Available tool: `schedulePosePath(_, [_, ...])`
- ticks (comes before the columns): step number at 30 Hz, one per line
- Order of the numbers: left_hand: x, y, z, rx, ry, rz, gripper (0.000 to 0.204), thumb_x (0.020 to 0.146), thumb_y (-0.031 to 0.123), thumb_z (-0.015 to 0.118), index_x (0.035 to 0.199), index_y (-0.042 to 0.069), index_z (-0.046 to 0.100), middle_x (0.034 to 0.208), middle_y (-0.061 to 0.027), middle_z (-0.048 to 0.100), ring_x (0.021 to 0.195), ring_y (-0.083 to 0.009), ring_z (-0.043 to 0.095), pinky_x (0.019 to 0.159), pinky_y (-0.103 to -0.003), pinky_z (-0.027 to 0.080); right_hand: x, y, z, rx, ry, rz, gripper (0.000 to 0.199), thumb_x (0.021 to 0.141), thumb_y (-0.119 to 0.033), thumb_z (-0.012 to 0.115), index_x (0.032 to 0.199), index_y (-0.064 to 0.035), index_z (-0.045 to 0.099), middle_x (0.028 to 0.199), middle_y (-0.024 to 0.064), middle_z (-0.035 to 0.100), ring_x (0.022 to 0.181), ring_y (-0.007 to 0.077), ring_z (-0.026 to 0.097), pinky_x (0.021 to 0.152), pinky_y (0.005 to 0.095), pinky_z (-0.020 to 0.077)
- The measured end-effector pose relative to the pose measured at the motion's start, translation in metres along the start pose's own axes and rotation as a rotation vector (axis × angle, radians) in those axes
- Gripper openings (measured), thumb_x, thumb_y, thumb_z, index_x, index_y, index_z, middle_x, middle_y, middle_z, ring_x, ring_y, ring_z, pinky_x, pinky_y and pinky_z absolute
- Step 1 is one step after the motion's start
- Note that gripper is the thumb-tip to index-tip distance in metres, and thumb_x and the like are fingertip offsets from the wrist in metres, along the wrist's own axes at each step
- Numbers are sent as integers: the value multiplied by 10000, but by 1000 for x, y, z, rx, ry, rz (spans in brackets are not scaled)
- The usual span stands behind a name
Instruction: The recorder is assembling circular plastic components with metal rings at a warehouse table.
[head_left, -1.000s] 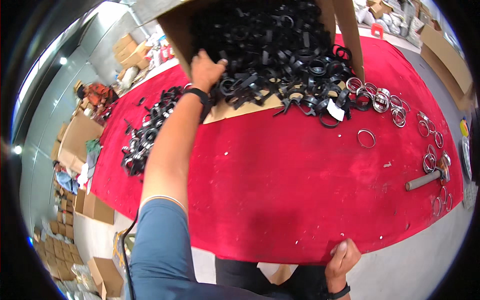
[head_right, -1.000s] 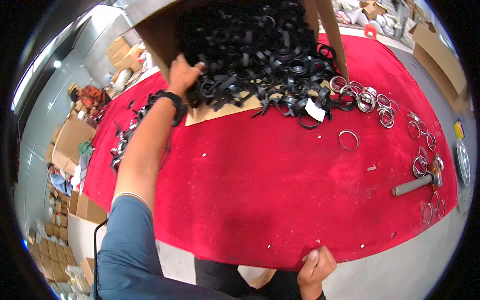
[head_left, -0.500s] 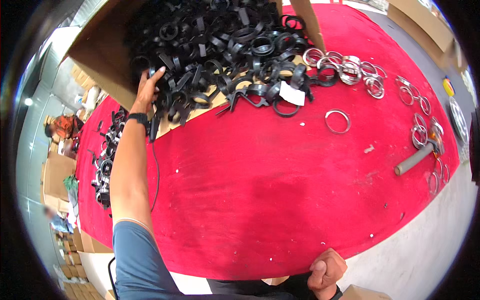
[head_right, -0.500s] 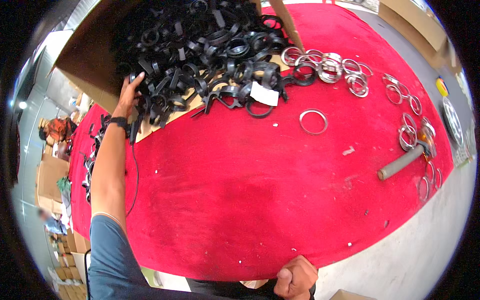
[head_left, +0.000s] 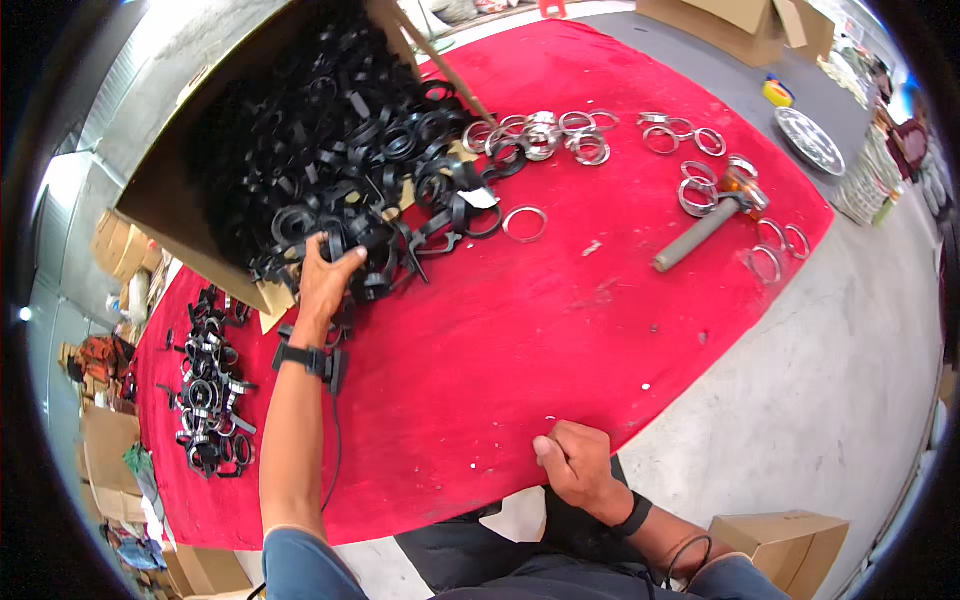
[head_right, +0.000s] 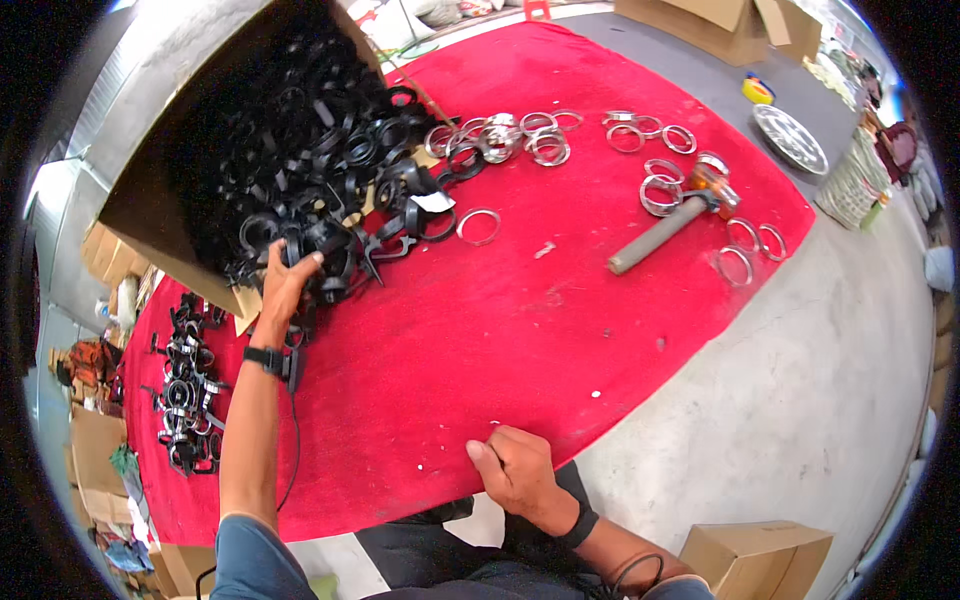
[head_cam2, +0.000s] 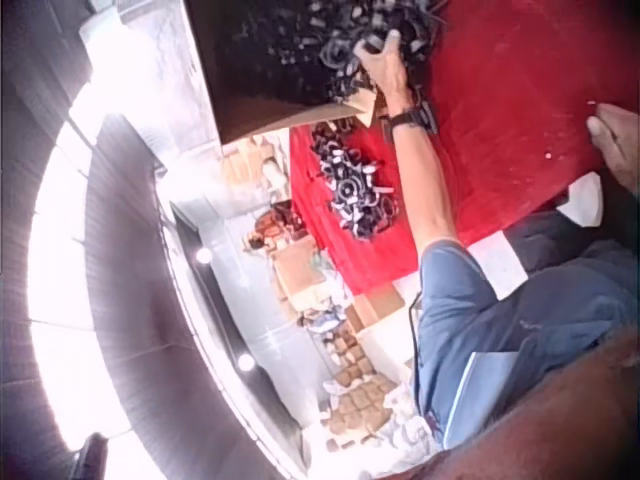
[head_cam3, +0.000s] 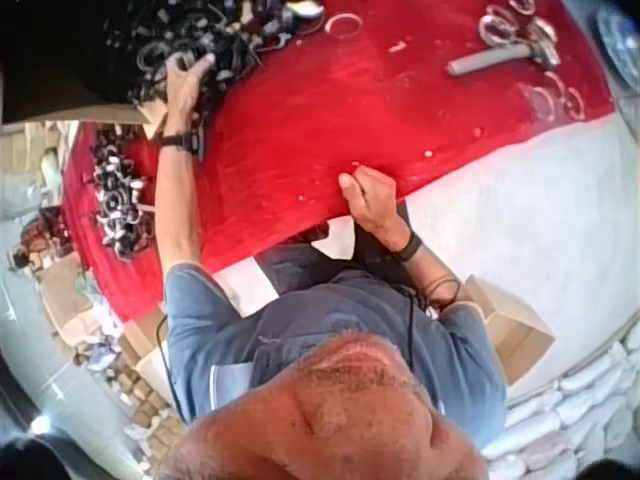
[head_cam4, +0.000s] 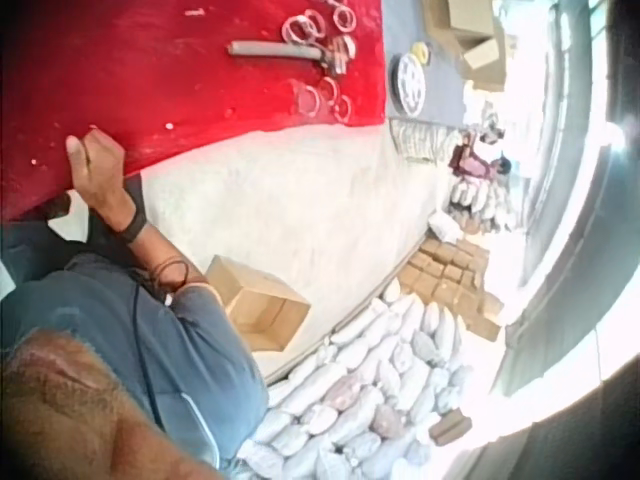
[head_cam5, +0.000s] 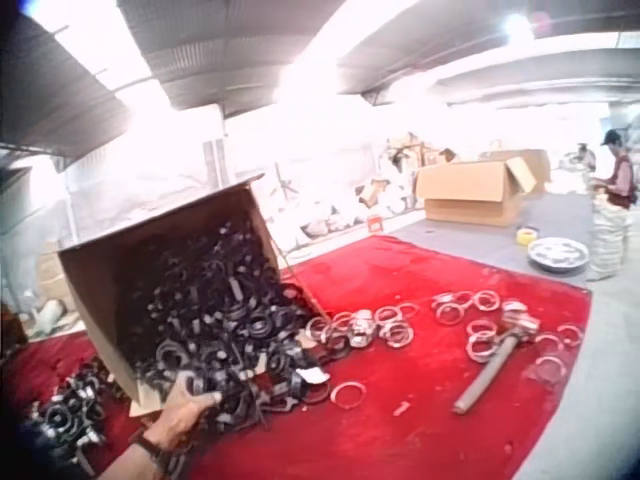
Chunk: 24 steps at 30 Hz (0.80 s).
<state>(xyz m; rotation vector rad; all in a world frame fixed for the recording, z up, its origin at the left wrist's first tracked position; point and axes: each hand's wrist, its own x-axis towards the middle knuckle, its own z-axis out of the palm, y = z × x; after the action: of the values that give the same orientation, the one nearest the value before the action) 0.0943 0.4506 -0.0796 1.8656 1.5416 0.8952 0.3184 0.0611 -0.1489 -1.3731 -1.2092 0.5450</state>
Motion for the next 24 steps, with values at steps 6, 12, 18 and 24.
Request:
schedulePosePath(6, [-114,62,-11,490,-266,428,1141,725,273,952,1683,110,354,1461,-249,558,1334,-447,570,1144,-495,470,121,1,-120,-324,157,1,257,935,-197,768,824,19,685,772,175,661,693,303,643,660,441,508])
schedulePosePath(12, [-180,42,-33,595,0,400,986,870,374,856,1680,100,367,1644,-299,431,1492,-482,446,1224,-513,405,324,103,-287,-1022,339,-216,740,931,-538,774,1391,24,633,1327,287,672,1270,417,641,1071,523,515])
schedulePosePath(18, [-192,-39,-28,431,28,215,947,987,541,710,1665,-1,333,1670,-287,408,1565,-451,375,1295,-504,298,439,199,-407,-1099,111,479,1112,933,-876,498,1547,51,528,1524,366,554,1488,451,505,1220,541,410])
schedulePosePath(24, [-178,-38,-31,168,-93,108,812,1028,506,667,1613,-9,438,1636,-272,478,1556,-425,417,1292,-483,316,506,242,-371,-881,-133,698,1123,939,-935,354,1651,-71,441,1705,276,379,1602,393,343,1289,547,276])
